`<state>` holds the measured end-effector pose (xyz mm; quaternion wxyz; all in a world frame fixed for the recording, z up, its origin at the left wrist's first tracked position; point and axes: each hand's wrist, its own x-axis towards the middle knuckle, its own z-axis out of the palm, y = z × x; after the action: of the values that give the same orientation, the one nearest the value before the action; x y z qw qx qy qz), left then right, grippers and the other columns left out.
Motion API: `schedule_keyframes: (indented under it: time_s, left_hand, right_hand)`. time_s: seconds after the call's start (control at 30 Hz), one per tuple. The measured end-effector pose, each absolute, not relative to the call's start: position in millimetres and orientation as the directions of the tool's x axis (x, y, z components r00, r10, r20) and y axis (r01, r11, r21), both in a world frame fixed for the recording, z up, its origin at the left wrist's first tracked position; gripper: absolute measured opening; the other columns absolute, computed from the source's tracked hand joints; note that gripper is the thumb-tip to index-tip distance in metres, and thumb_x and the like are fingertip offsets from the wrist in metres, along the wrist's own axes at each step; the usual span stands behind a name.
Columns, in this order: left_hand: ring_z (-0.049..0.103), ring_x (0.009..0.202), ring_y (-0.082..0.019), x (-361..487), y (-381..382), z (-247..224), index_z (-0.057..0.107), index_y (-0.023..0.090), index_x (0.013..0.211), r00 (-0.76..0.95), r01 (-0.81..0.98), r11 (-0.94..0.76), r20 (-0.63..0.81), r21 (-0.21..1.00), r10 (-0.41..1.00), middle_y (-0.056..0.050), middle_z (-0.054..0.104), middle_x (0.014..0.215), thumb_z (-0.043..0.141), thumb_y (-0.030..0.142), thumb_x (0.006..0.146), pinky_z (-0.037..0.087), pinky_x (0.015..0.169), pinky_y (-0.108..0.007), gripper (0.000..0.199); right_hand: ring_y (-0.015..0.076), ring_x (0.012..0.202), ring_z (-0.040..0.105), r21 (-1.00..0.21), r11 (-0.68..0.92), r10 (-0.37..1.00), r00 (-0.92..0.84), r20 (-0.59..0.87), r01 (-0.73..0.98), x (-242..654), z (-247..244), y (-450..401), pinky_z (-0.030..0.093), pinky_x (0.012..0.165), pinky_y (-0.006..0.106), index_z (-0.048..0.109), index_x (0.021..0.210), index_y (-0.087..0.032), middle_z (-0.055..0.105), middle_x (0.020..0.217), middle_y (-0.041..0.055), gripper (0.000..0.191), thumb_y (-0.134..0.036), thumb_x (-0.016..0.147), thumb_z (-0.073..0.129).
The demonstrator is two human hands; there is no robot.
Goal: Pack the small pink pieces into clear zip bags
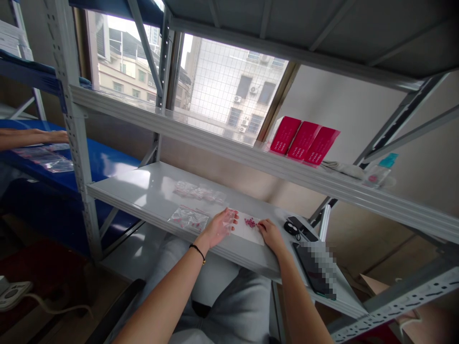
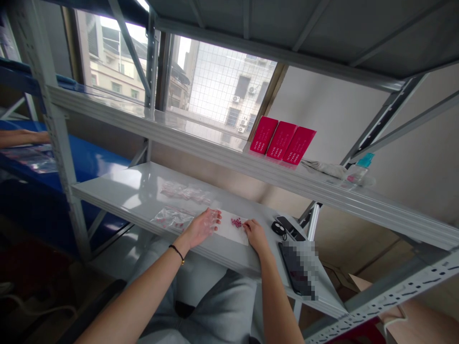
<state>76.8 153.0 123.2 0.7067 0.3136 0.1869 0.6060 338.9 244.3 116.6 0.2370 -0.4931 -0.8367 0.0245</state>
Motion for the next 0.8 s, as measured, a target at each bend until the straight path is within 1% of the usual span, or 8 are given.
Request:
schedule_keyframes:
  time_s: [0.1, 0.23, 0.33, 0.43, 0.5, 0.57, 0.67, 0.8]
  left_hand:
    - [0.061, 0.082, -0.018, 79.9, 151.5, 125.3, 0.075, 0.016, 0.097, 0.190, -0.711, 0.049, 0.124, 0.702, 0.974, -0.009, 0.068, 0.099, 0.074, 0.055, 0.081, 0.043, 0.070, -0.027, 0.042]
    - [0.060, 0.083, -0.017, 87.0, 149.4, 126.5, 0.075, 0.018, 0.097, 0.200, -0.569, -0.056, 0.204, 0.820, 0.958, -0.007, 0.068, 0.095, 0.077, 0.048, 0.081, 0.040, 0.073, -0.027, 0.034]
    - [0.060, 0.085, -0.017, 90.1, 149.3, 125.4, 0.075, 0.018, 0.095, 0.190, -0.498, -0.096, 0.217, 0.862, 0.958, -0.006, 0.068, 0.095, 0.078, 0.044, 0.080, 0.039, 0.075, -0.027, 0.031]
    - [0.059, 0.084, -0.016, 89.7, 150.1, 124.4, 0.075, 0.018, 0.096, 0.191, -0.478, -0.097, 0.211, 0.873, 0.959, -0.006, 0.068, 0.096, 0.076, 0.045, 0.082, 0.039, 0.074, -0.027, 0.031]
    - [0.060, 0.083, -0.016, 88.5, 150.6, 124.5, 0.074, 0.019, 0.098, 0.200, -0.498, -0.080, 0.204, 0.864, 0.958, -0.006, 0.068, 0.096, 0.075, 0.046, 0.083, 0.039, 0.074, -0.027, 0.031]
    - [0.060, 0.082, -0.016, 87.6, 150.6, 125.1, 0.074, 0.019, 0.098, 0.201, -0.518, -0.068, 0.199, 0.853, 0.959, -0.006, 0.069, 0.096, 0.075, 0.047, 0.083, 0.039, 0.073, -0.026, 0.032]
    - [0.060, 0.081, -0.016, 87.6, 149.6, 126.4, 0.074, 0.018, 0.096, 0.182, -0.523, -0.084, 0.208, 0.848, 0.961, -0.006, 0.069, 0.093, 0.076, 0.047, 0.082, 0.039, 0.072, -0.026, 0.032]
    - [0.059, 0.079, -0.015, 88.5, 147.4, 128.0, 0.074, 0.018, 0.095, 0.180, -0.527, -0.089, 0.214, 0.845, 0.960, -0.005, 0.068, 0.090, 0.075, 0.047, 0.083, 0.038, 0.071, -0.026, 0.032]
  right_hand:
    - [0.0223, 0.089, 0.067, -0.294, 0.506, 0.833, -0.370, 0.412, 0.811, 336.5, 119.1, 245.4, 0.049, 0.083, 0.031, 0.071, 0.096, -0.020, 0.072, 0.098, 0.0093, 0.027, -0.029, 0.097, 0.046]
    - [0.0211, 0.087, 0.067, -0.305, 0.520, 0.823, -0.371, 0.430, 0.798, 327.8, 119.3, 246.5, 0.049, 0.082, 0.030, 0.071, 0.092, -0.022, 0.071, 0.095, 0.0072, 0.024, -0.028, 0.095, 0.048]
    - [0.0212, 0.085, 0.066, -0.317, 0.516, 0.818, -0.348, 0.458, 0.796, 323.6, 116.4, 239.0, 0.049, 0.081, 0.031, 0.070, 0.090, -0.021, 0.069, 0.093, 0.0078, 0.025, -0.028, 0.096, 0.046]
    - [0.0221, 0.086, 0.065, -0.330, 0.529, 0.801, -0.332, 0.498, 0.782, 320.9, 113.3, 220.8, 0.050, 0.080, 0.032, 0.067, 0.096, -0.020, 0.067, 0.096, 0.0092, 0.028, -0.030, 0.099, 0.041]
    - [0.0218, 0.088, 0.065, -0.323, 0.571, 0.778, -0.373, 0.505, 0.754, 317.7, 111.1, 205.6, 0.050, 0.081, 0.031, 0.066, 0.100, -0.021, 0.067, 0.098, 0.0085, 0.027, -0.031, 0.100, 0.041]
    - [0.0216, 0.090, 0.065, -0.307, 0.617, 0.753, -0.430, 0.498, 0.725, 313.6, 108.9, 192.0, 0.050, 0.082, 0.031, 0.066, 0.099, -0.023, 0.066, 0.098, 0.0072, 0.025, -0.029, 0.101, 0.042]
    - [0.0223, 0.089, 0.063, -0.281, 0.658, 0.725, -0.488, 0.487, 0.698, 308.4, 107.6, 179.1, 0.050, 0.082, 0.033, 0.066, 0.092, -0.023, 0.065, 0.093, 0.0066, 0.024, -0.027, 0.101, 0.043]
    - [0.0231, 0.089, 0.062, -0.270, 0.678, 0.705, -0.501, 0.502, 0.683, 302.0, 110.0, 167.5, 0.050, 0.081, 0.035, 0.064, 0.093, -0.023, 0.063, 0.093, 0.0077, 0.025, -0.026, 0.102, 0.040]
